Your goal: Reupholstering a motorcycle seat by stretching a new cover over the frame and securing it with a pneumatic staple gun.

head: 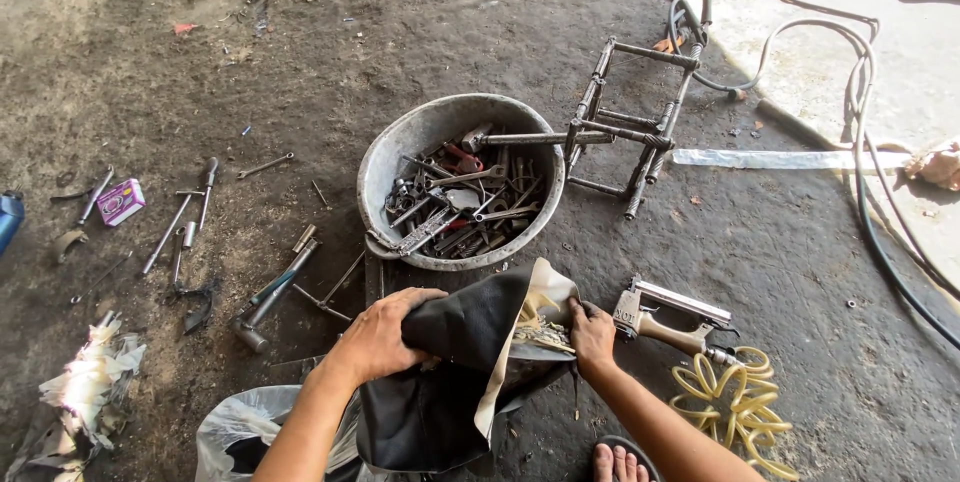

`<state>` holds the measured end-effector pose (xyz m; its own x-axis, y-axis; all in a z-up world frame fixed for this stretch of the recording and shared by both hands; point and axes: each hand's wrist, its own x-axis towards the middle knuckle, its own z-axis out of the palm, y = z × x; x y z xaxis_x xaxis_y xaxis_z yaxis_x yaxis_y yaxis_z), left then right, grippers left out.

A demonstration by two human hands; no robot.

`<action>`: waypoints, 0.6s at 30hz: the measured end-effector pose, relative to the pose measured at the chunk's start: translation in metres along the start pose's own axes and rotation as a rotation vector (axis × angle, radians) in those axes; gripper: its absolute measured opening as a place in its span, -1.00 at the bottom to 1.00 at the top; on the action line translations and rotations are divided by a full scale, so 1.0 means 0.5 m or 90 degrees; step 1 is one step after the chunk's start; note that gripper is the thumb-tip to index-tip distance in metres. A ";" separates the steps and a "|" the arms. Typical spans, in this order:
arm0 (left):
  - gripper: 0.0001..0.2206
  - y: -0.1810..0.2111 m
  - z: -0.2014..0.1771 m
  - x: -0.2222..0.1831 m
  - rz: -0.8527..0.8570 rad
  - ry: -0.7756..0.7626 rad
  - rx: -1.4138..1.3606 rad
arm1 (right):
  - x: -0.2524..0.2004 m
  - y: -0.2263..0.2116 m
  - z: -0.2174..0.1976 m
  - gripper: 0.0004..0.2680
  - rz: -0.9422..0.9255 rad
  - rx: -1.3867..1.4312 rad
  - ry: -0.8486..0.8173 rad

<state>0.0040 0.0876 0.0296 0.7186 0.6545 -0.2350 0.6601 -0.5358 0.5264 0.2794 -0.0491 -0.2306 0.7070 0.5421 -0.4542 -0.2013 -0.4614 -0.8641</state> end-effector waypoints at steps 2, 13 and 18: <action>-0.27 -0.009 0.006 0.008 -0.021 -0.027 -0.001 | 0.022 0.032 0.009 -0.72 -0.012 -0.050 0.028; -0.37 -0.043 0.028 0.028 -0.080 -0.019 0.029 | 0.022 0.065 0.018 -0.72 -0.041 -0.033 0.091; -0.44 -0.073 0.054 0.030 -0.080 0.040 0.080 | -0.069 0.022 -0.006 -0.73 -0.200 0.060 -0.013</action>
<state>-0.0034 0.1027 -0.0153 0.6168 0.7501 -0.2384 0.7683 -0.5080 0.3896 0.2549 -0.0750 -0.2238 0.7310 0.6620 -0.1653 -0.0378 -0.2026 -0.9785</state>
